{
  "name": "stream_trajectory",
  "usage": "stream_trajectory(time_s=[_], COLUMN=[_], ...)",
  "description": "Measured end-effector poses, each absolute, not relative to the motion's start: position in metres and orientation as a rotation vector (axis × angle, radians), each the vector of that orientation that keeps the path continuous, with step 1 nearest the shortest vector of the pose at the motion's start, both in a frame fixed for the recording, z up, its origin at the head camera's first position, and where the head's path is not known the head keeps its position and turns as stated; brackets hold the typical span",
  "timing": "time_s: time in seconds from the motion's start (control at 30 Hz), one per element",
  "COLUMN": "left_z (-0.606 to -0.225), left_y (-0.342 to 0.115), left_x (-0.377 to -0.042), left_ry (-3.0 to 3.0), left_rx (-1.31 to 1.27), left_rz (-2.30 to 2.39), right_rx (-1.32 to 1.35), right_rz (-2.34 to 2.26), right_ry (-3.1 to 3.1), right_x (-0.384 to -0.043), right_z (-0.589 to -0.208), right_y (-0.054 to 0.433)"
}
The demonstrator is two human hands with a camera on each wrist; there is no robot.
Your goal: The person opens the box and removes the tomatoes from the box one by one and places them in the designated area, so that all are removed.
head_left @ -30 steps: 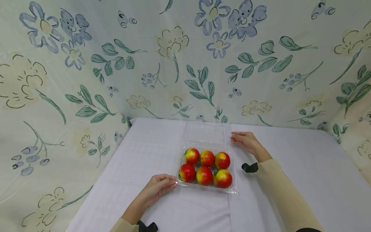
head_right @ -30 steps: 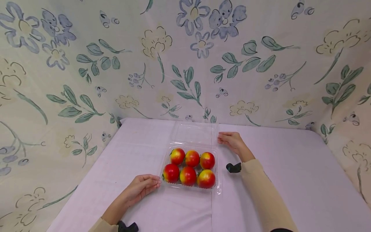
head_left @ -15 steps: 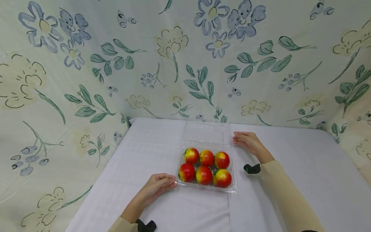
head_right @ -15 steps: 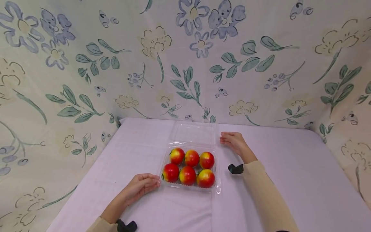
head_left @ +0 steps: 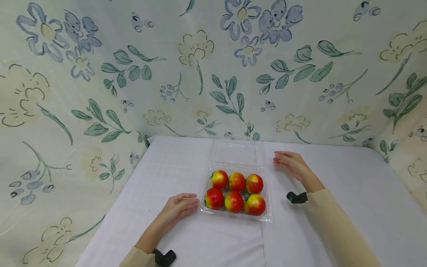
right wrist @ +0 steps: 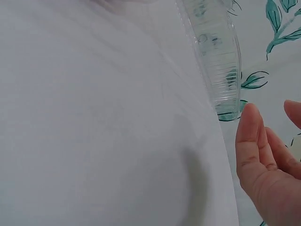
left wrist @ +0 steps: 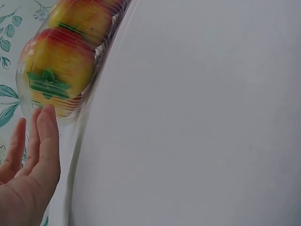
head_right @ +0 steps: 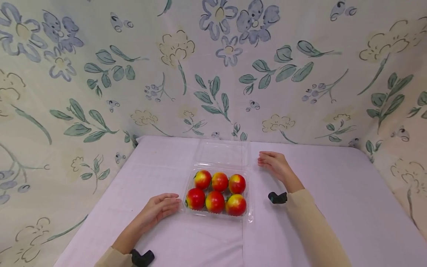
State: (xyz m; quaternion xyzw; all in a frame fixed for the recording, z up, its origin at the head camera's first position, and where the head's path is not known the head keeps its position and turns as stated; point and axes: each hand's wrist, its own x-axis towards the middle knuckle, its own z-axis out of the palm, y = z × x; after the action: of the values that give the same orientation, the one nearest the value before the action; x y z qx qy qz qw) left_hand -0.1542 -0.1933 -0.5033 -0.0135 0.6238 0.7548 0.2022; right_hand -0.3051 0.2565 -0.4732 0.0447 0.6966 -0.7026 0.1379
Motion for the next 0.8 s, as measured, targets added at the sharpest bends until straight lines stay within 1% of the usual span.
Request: stream_trajectory(time_s=[0.3,0.63,0.8], left_z=[-0.501,-0.498,-0.498], left_y=[-0.197,-0.200,-0.200], left_x=[-0.161,-0.167,-0.171], left_ry=[1.874,1.957,1.981], left_rx=[-0.019,0.076,0.066], left_rz=[2.085,2.068,2.053], right_rx=[0.042,-0.031,-0.072], right_rz=[-1.989,-1.998,-1.980], right_ry=[2.122,2.160,2.193], right_x=[-0.285,-0.262,-0.252], right_z=[-0.468,-0.459,-0.459], right_y=[0.266,0.269,0.268])
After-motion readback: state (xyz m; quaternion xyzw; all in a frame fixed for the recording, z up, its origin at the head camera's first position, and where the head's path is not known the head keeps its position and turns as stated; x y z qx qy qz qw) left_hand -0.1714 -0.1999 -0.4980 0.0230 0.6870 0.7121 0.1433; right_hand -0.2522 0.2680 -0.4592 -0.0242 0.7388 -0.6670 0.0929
